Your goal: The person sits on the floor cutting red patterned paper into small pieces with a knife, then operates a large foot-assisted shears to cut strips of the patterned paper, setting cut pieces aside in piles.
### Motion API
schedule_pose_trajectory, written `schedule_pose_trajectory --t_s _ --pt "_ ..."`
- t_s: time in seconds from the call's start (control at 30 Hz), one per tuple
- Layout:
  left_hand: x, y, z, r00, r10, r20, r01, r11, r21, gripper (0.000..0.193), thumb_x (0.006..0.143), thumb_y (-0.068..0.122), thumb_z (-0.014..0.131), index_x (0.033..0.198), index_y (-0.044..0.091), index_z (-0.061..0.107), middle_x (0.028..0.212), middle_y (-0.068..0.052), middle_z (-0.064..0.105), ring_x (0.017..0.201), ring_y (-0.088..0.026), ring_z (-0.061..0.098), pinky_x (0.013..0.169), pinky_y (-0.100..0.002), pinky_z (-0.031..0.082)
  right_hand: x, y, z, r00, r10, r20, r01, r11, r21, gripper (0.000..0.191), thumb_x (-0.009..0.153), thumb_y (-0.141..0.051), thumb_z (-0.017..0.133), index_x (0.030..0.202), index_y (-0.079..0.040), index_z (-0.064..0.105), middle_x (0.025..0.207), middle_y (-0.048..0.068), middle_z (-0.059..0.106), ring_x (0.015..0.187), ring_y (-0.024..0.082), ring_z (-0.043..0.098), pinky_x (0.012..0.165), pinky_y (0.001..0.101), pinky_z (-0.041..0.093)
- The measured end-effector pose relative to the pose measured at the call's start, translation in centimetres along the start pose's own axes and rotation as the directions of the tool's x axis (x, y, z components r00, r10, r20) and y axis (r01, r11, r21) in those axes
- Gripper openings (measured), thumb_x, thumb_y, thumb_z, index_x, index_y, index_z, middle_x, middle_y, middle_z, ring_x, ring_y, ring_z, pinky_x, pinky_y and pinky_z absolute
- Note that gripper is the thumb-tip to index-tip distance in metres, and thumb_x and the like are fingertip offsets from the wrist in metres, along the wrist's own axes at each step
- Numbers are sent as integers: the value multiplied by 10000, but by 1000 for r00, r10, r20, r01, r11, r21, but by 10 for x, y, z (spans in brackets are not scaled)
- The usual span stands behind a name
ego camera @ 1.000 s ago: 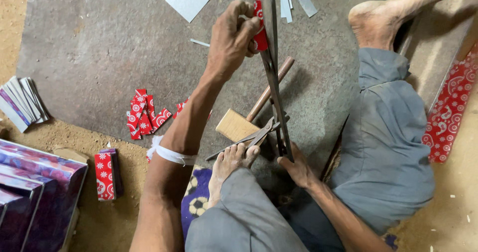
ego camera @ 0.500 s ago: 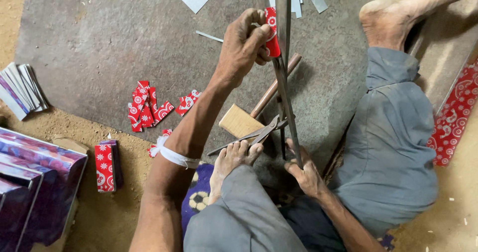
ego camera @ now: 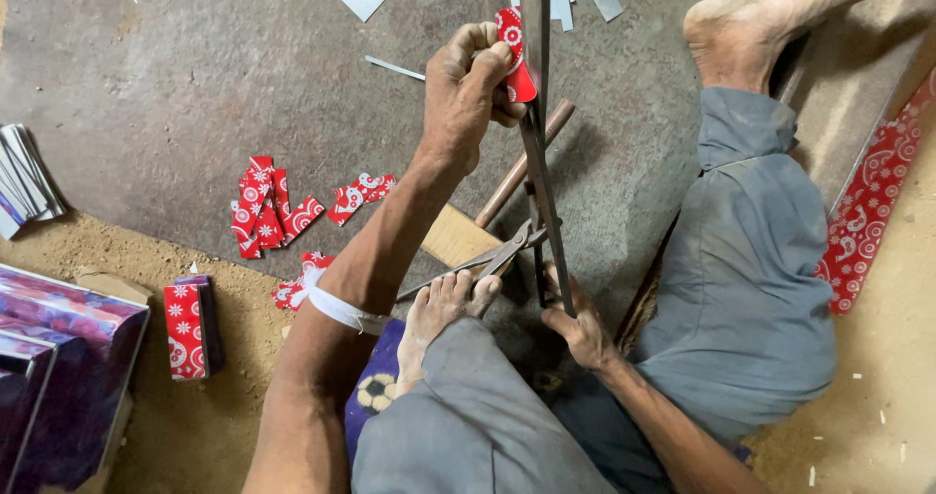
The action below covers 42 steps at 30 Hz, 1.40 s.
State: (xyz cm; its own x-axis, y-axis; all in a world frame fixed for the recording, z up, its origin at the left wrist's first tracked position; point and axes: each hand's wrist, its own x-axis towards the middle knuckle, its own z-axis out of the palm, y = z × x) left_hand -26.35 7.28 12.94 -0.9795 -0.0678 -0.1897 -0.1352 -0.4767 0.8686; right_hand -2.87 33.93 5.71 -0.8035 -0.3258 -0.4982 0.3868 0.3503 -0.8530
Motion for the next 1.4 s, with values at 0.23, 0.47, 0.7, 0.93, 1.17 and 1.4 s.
schedule_pose_trajectory --t_s 0.23,0.47,0.7,0.93,1.17,1.4 --pt "-7 -2 9 998 -26 -65 17 991 -131 240 998 212 598 1136 17 617 758 -45 662 520 -120 647 462 -275 549 2 -8 1 1000 22 -9 -22 997 -80 790 832 -213 605 1551 -15 345 1573 161 425 1241 254 551 1010 378 463" --pt "-8 0 10 998 -25 -62 17 991 -132 236 1006 222 596 1116 14 618 769 -51 676 530 -114 640 483 -260 541 6 -2 1 999 39 -36 -43 992 -121 764 832 -269 617 1517 4 415 1408 177 552 1158 276 576 1018 397 452" --pt "-9 7 10 998 41 -40 -41 999 -4 231 1002 237 575 1088 24 596 755 -44 667 538 -102 641 468 -255 537 5 1 2 998 -9 -62 -1 989 -150 736 824 -235 613 1489 21 428 1404 169 551 1099 254 600 955 381 480" --pt "12 16 -10 990 110 85 -129 957 261 292 1041 313 586 1012 22 594 720 -43 645 539 -102 655 455 -263 554 2 -22 5 987 134 -87 -148 972 -182 723 818 -191 611 1497 -11 442 1342 181 602 1017 259 630 933 359 498" --pt "16 5 -18 996 -13 90 8 999 54 249 1020 281 607 1036 33 588 733 -37 635 547 -116 654 470 -270 547 -29 -45 -15 994 -103 26 105 924 -367 655 882 -160 624 1492 24 473 1532 232 501 1415 325 458 1154 397 338" --pt "4 3 -12 996 41 75 -44 998 43 248 1040 283 601 1074 38 615 732 -21 616 538 -98 617 462 -255 509 -7 -9 2 995 104 -9 -104 993 -59 762 845 -175 617 1545 -5 367 1556 189 478 1346 319 514 1120 379 389"
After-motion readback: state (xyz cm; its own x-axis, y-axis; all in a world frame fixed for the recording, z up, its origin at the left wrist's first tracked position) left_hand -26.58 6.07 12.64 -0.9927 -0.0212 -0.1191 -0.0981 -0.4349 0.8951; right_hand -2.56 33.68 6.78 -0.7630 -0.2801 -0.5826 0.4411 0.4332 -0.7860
